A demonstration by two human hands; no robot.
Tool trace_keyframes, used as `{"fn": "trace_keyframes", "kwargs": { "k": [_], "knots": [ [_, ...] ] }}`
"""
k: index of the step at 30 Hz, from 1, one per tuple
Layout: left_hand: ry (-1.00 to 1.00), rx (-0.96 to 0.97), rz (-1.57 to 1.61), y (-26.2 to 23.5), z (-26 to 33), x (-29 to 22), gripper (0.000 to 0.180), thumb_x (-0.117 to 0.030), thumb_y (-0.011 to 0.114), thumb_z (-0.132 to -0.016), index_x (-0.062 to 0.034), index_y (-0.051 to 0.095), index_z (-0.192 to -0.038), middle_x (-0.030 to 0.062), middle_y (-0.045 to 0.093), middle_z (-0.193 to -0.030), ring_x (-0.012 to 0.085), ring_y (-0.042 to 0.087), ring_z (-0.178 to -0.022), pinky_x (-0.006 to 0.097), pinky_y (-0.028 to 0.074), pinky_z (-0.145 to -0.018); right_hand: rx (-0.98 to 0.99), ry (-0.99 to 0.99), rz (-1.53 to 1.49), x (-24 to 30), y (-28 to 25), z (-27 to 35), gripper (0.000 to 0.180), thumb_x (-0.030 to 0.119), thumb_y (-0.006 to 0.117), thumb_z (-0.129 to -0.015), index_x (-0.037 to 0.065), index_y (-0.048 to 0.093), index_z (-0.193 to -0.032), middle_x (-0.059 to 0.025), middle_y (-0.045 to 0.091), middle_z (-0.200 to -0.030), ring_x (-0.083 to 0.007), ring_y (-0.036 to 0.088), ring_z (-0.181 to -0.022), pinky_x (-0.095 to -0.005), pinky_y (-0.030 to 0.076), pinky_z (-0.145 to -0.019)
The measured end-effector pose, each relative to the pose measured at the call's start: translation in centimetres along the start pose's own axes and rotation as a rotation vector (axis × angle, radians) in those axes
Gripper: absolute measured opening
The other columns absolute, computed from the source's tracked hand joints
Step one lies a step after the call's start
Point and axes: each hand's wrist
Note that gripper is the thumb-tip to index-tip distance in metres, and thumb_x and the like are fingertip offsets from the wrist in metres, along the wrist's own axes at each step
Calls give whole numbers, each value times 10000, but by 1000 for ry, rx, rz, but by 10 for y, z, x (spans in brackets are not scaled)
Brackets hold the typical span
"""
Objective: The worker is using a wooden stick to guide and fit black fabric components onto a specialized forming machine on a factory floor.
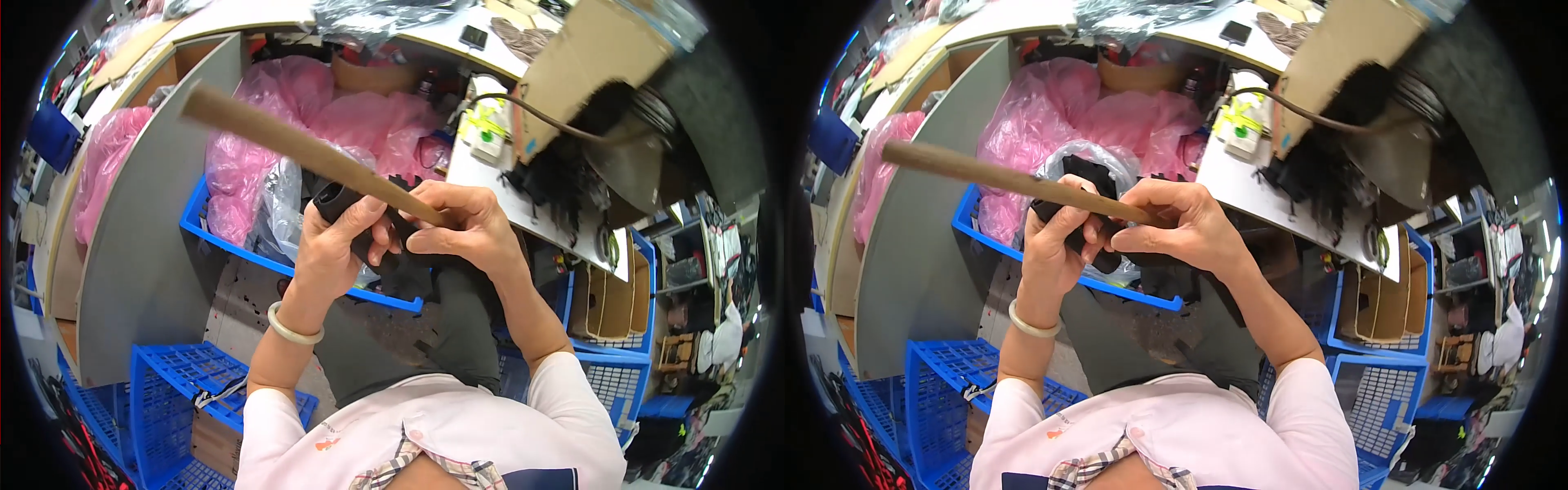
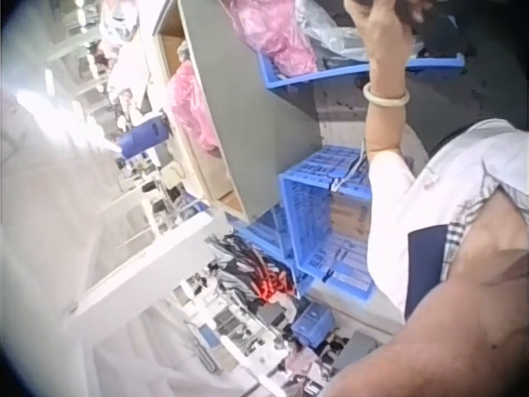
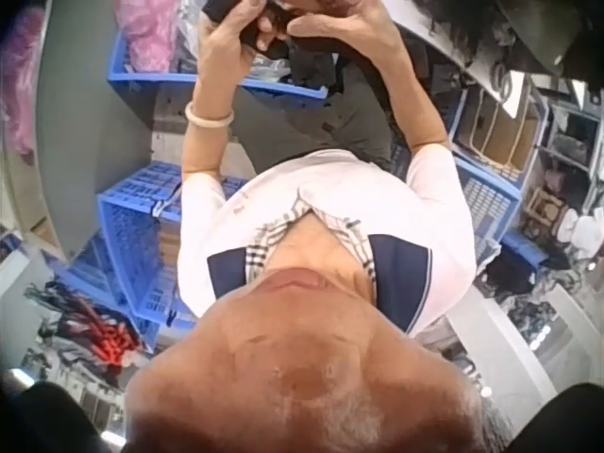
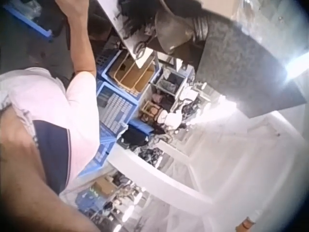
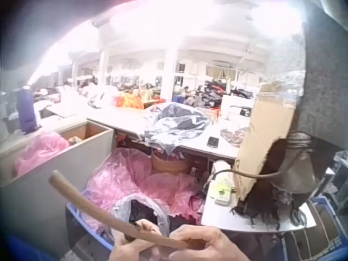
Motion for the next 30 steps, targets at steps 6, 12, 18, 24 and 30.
{"fn": "trace_keyframes", "kwargs": {
  "k": [6,12,18,24,30],
  "knots": [
    [147,95,-544,75,21,14,139,-43,700,-801,-2,589,-874,4,592,-689,30,511,-550,174,399,-469,-112,88,-425,6,-20,79,248,43,760,-715,7,638,-928,-16,631,-869,-77,580,-763,-246,462,-753],
    [193,284,-705,122,24,7,134,-64,721,-789,-6,606,-827,-2,591,-672,32,518,-546,177,399,-468,-245,-220,-266,18,-30,117,277,-54,717,-691,22,616,-938,-65,580,-981,-97,579,-862,-175,481,-635],
    [242,359,-975,146,15,8,126,-78,713,-794,0,613,-802,11,590,-666,46,513,-539,196,387,-469,-354,-359,-98,20,-50,135,186,29,741,-698,39,701,-880,-6,598,-905,-17,486,-672,-164,341,-522],
    [-263,86,-60,144,5,39,166,-145,630,-876,-21,536,-818,47,516,-650,123,515,-578,283,468,-631,-603,-361,58,19,-50,127,112,16,686,-709,-25,692,-813,-48,657,-808,-67,576,-658,-204,419,-577],
    [-383,-259,691,88,-15,79,154,-58,577,-895,50,473,-930,140,548,-832,257,600,-754,421,533,-803,-628,-271,272,16,-48,144,94,-5,684,-670,-3,694,-764,-52,632,-729,-101,571,-595,-232,430,-540]
  ]
}}
Point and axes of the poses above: each hand's wrist, its own z-axis away from the middle knuckle, its own y-axis out of the palm, x = y × z
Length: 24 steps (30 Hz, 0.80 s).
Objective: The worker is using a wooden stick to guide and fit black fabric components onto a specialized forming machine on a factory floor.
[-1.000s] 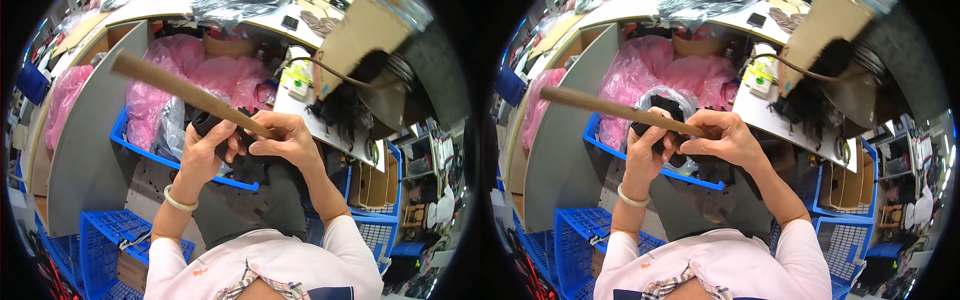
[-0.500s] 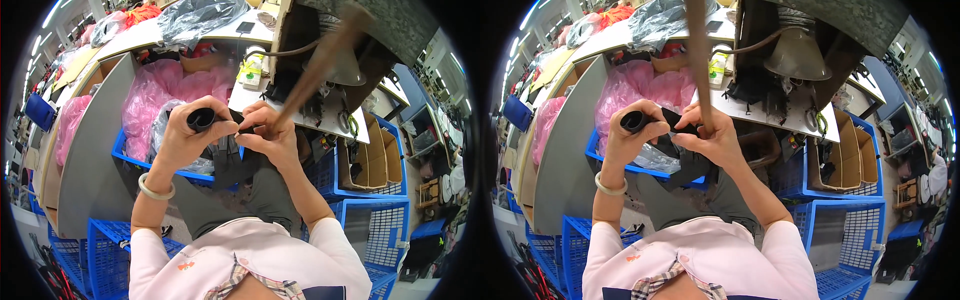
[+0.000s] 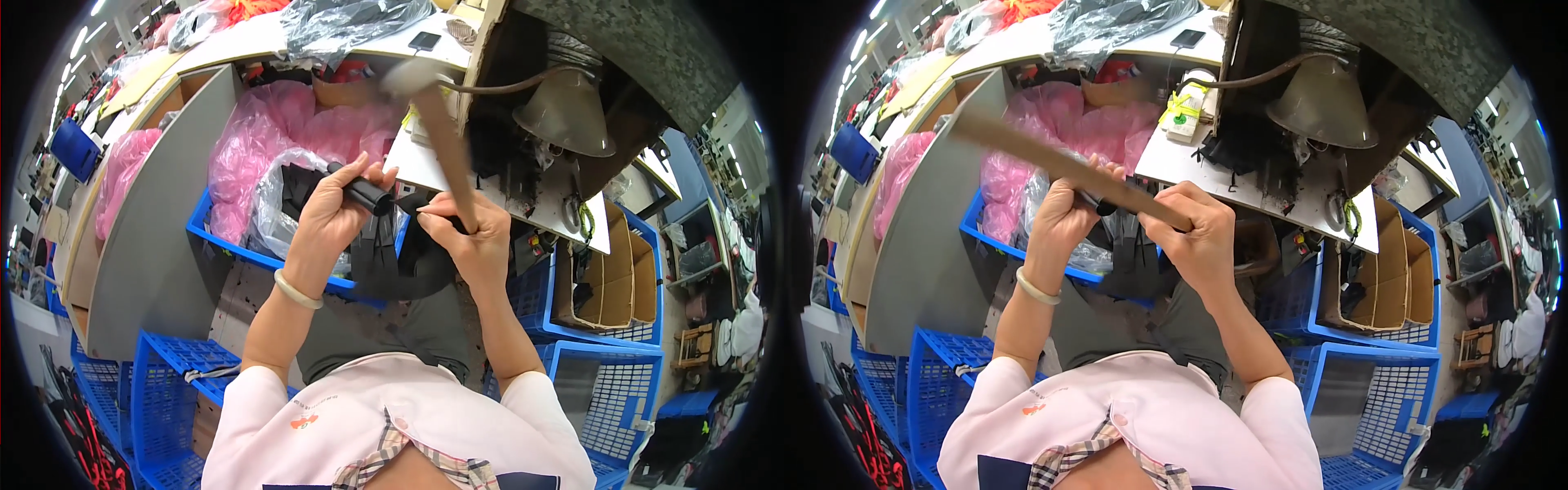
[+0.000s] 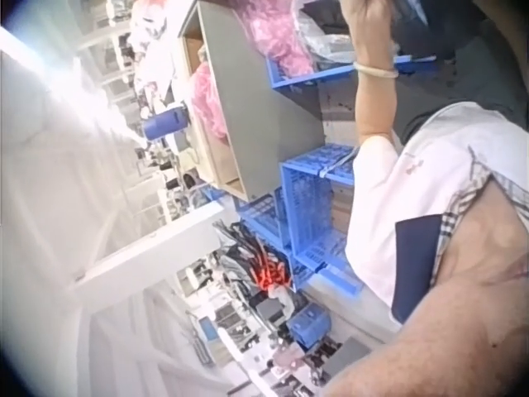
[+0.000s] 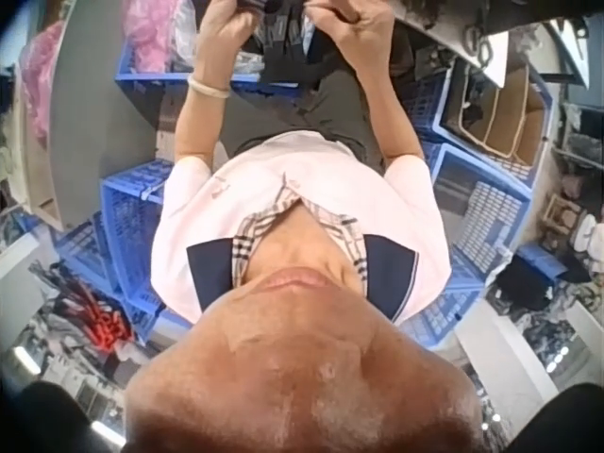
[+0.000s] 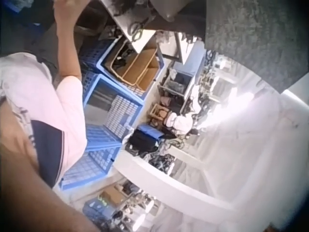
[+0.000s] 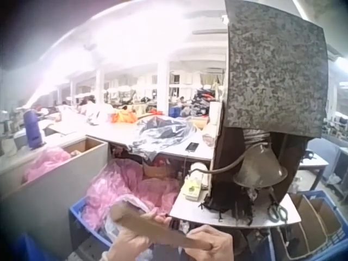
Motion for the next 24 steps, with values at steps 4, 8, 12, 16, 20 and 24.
{"fn": "trace_keyframes", "kwargs": {
  "k": [4,8,12,16,20,24],
  "knots": [
    [15,-164,-10,2,3,4,163,-17,429,-945,114,439,-1041,172,534,-901,240,618,-852,432,515,-943,5,-121,134,1,8,0,156,-27,704,-630,20,684,-778,-57,607,-732,-150,568,-542,-255,440,-516],
    [-10,-75,85,-19,-5,-2,112,-19,436,-939,74,452,-1001,167,550,-895,252,619,-824,437,492,-941,15,-164,305,-1,21,3,129,-43,712,-665,9,669,-775,-49,616,-755,-126,573,-582,-225,433,-516],
    [243,19,-54,-18,-2,3,29,-48,480,-935,-26,485,-953,109,551,-823,197,582,-664,389,514,-854,33,-323,431,-4,29,1,113,-41,703,-658,7,654,-748,-61,604,-728,-171,588,-556,-253,451,-492],
    [356,142,-97,-16,1,3,96,-107,568,-916,-48,515,-969,43,520,-751,116,470,-563,281,474,-653,116,-380,473,-1,36,5,106,-13,698,-647,16,649,-737,-66,606,-730,-201,602,-565,-274,473,-500],
    [389,198,-90,-15,3,7,134,-121,607,-898,-50,523,-974,4,459,-698,78,379,-533,238,377,-546,143,-360,442,-3,45,6,91,-20,690,-658,9,644,-731,-68,610,-737,-211,602,-566,-276,475,-503],
    [371,259,-113,-21,3,11,129,-153,578,-919,-55,526,-985,-7,430,-676,73,358,-531,227,360,-523,175,-204,241,-14,52,3,127,-19,699,-664,-11,653,-783,-77,613,-741,-174,585,-569,-251,460,-523]
  ]
}}
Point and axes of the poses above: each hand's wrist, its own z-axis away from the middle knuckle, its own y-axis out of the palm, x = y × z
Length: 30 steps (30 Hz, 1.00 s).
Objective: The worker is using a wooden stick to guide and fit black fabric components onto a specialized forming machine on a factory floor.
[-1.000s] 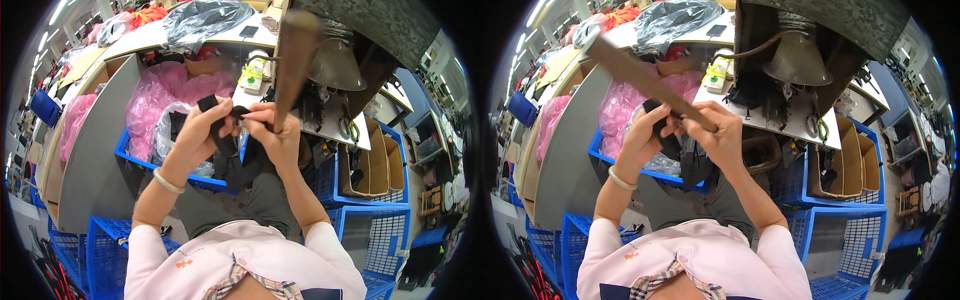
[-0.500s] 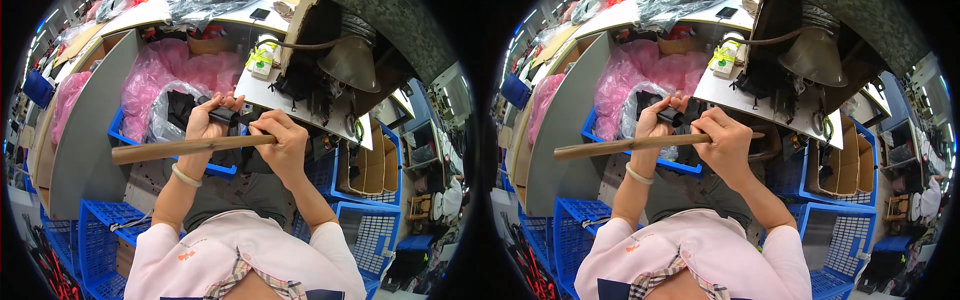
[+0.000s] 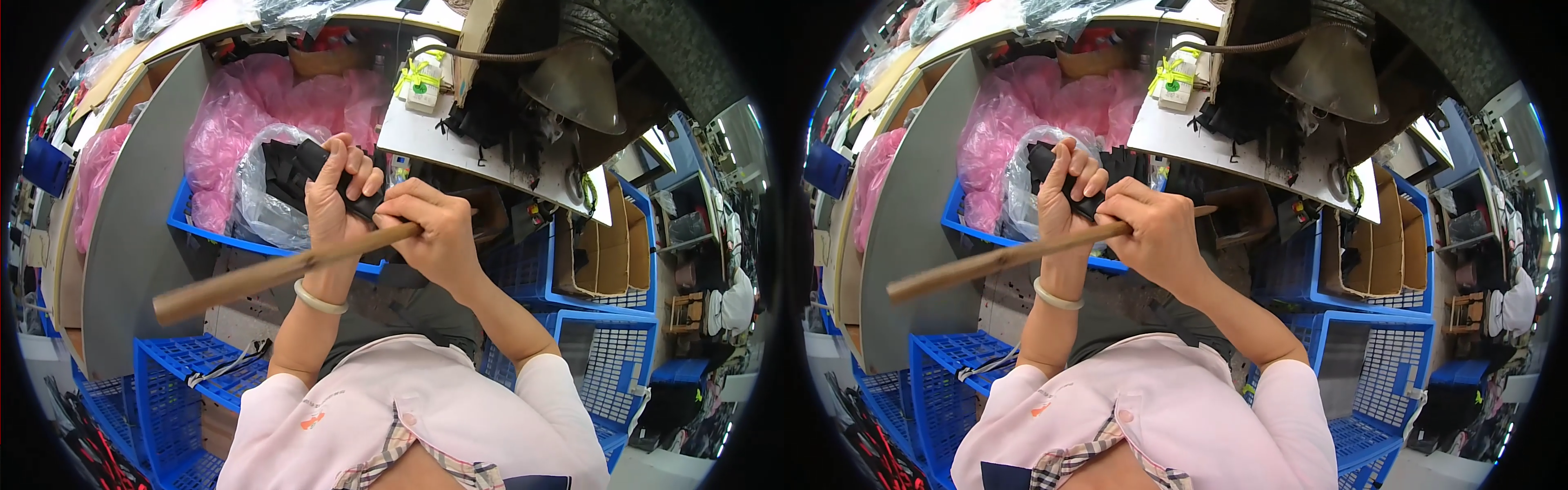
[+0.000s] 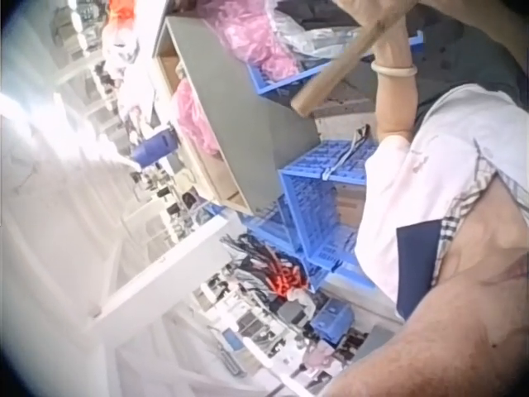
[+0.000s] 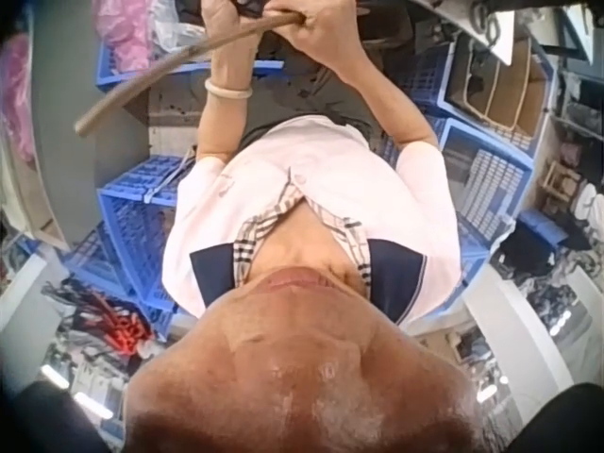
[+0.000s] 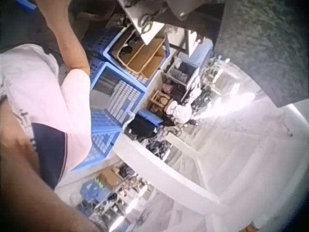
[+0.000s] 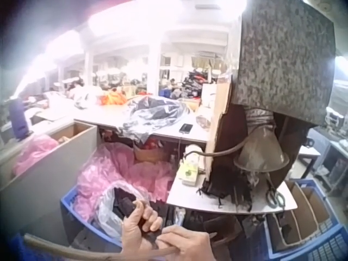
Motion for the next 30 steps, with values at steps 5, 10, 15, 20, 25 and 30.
{"fn": "trace_keyframes", "kwargs": {
  "k": [5,10,15,20,25,30],
  "knots": [
    [49,56,41,-9,-10,-13,158,-184,492,-963,-40,518,-1022,1,436,-672,81,360,-529,228,361,-515,116,218,-248,-12,16,9,282,154,759,-697,66,693,-956,-83,595,-871,-219,613,-629,-290,489,-581],
    [-131,0,112,-9,1,9,126,-164,489,-962,-65,517,-1035,-5,413,-650,88,342,-475,245,378,-518,304,238,159,-26,36,7,269,139,700,-620,37,624,-857,-140,586,-939,-343,625,-723,-430,501,-578],
    [-113,-79,124,-29,-21,-13,112,-157,498,-957,-77,523,-1032,-18,383,-626,74,338,-479,244,369,-511,349,178,259,-29,45,5,336,111,684,-602,32,596,-917,-138,568,-920,-333,612,-708,-416,494,-587],
    [-248,-71,137,-24,-15,9,83,-119,479,-955,-50,518,-978,-19,371,-622,74,339,-479,247,370,-529,228,164,254,-40,42,10,294,66,671,-591,94,649,-883,-91,527,-870,-285,606,-774,-402,494,-528],
    [-233,-105,160,-31,-26,-2,105,-99,463,-955,-27,539,-962,-14,346,-591,78,332,-477,247,362,-545,151,36,297,-44,39,3,327,125,738,-585,135,660,-902,-83,491,-936,-266,566,-868,-370,514,-589],
    [-329,2,78,-28,-18,19,122,-122,527,-931,-7,544,-968,-20,380,-591,71,357,-482,259,392,-526,145,28,345,-56,31,13,387,220,793,-553,152,664,-912,-76,465,-932,-263,552,-833,-361,497,-546]
  ]
}}
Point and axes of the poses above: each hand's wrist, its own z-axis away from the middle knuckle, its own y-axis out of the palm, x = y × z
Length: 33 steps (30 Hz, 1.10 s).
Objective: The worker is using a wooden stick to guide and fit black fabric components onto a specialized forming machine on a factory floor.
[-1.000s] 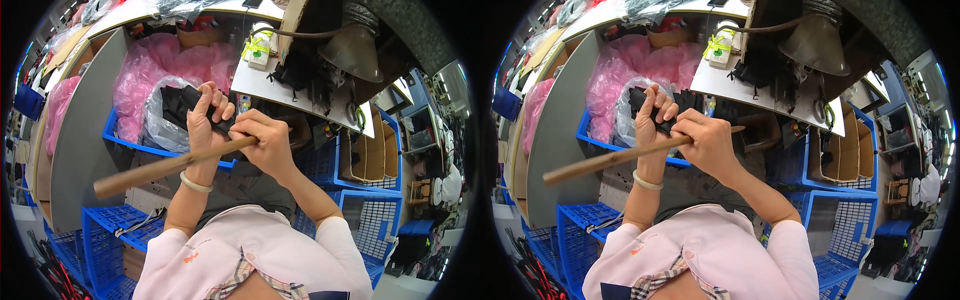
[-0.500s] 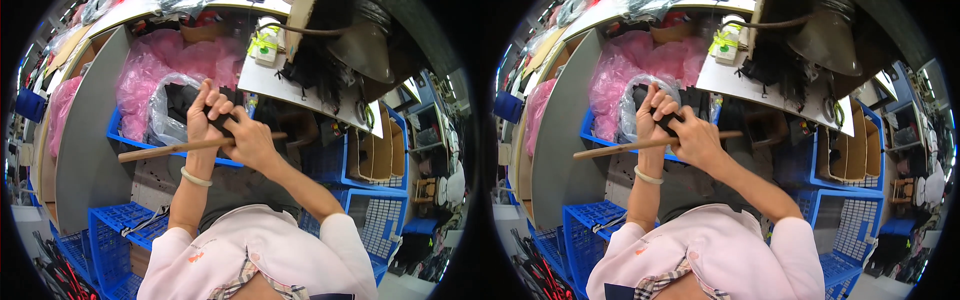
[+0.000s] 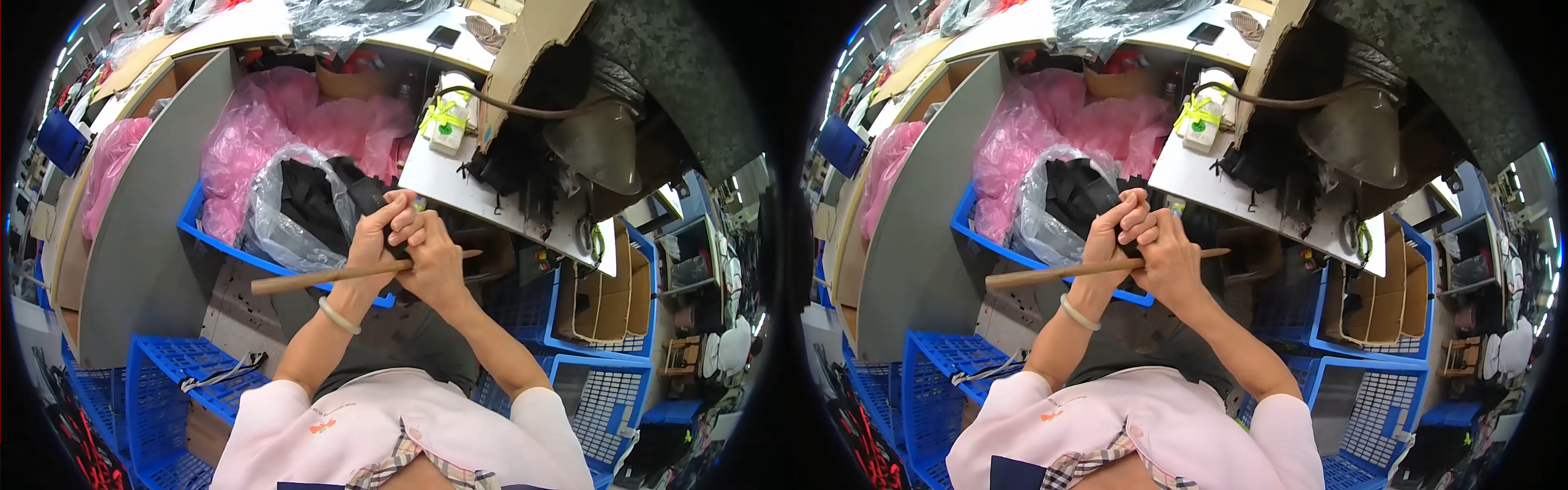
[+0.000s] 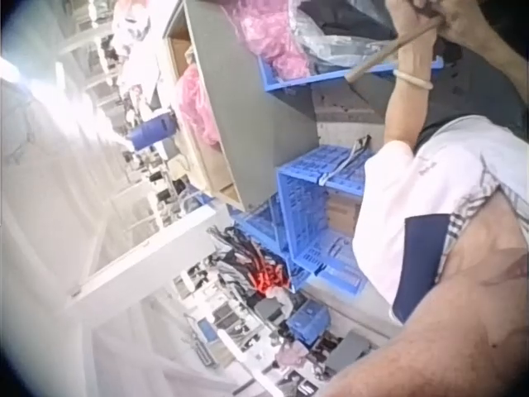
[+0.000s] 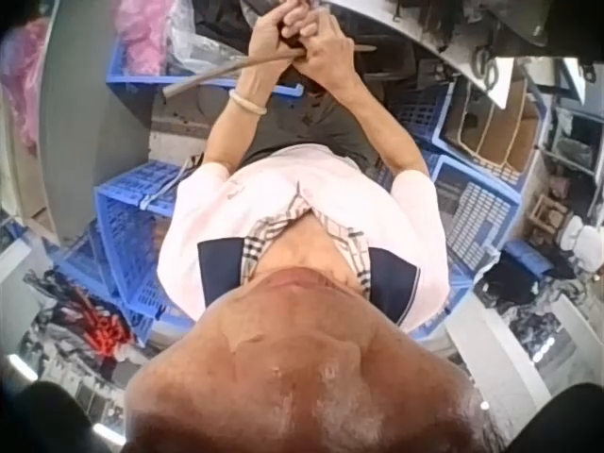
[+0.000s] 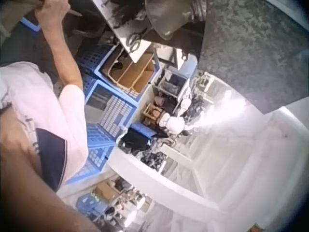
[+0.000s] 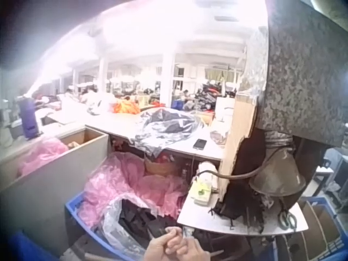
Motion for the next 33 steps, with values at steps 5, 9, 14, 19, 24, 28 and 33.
{"fn": "trace_keyframes", "kwargs": {
  "k": [5,9,14,19,24,28,33],
  "knots": [
    [75,-71,-263,0,-1,-18,161,-159,493,-949,-9,549,-935,-23,366,-560,79,363,-463,247,371,-496,-6,-60,-71,3,-4,3,344,229,798,-580,126,679,-886,-66,476,-933,-233,556,-717,-341,482,-518],
    [18,-22,-747,-4,4,-30,238,-207,563,-910,17,580,-834,14,460,-544,86,403,-431,253,390,-474,-119,75,-405,-19,-32,16,298,109,765,-705,100,697,-995,-32,495,-839,-95,484,-611,-216,415,-541],
    [-308,144,-720,8,30,-15,292,-244,546,-915,41,577,-864,43,467,-548,97,412,-430,261,417,-477,115,369,-818,0,-60,-54,181,93,659,-798,-6,674,-950,32,518,-659,-37,405,-555,-206,309,-510],
    [-547,275,-274,2,46,-7,245,-200,529,-918,42,569,-927,50,467,-531,83,376,-403,258,385,-425,138,519,-1146,-9,-47,-60,109,108,654,-818,2,643,-798,52,476,-595,-5,346,-479,-191,226,-426],
    [-591,218,33,-21,66,3,234,-163,454,-937,45,557,-967,36,434,-527,70,327,-388,228,314,-405,-13,572,-1011,-18,-11,-66,162,134,653,-838,37,591,-723,81,406,-544,-4,315,-435,-191,192,-403],
    [-562,107,50,-29,69,-5,255,-154,417,-948,52,555,-1010,31,456,-568,60,327,-398,217,296,-418,267,633,-1131,-30,-6,-65,174,155,683,-821,31,595,-736,84,402,-531,4,297,-405,-189,177,-379],
    [-547,97,-50,-42,61,-12,286,-164,467,-948,80,530,-1084,61,522,-619,93,412,-420,257,417,-462,451,764,-1221,-28,32,-40,177,114,713,-780,-20,625,-856,-86,647,-746,-80,568,-519,-175,394,-411]
  ]
}}
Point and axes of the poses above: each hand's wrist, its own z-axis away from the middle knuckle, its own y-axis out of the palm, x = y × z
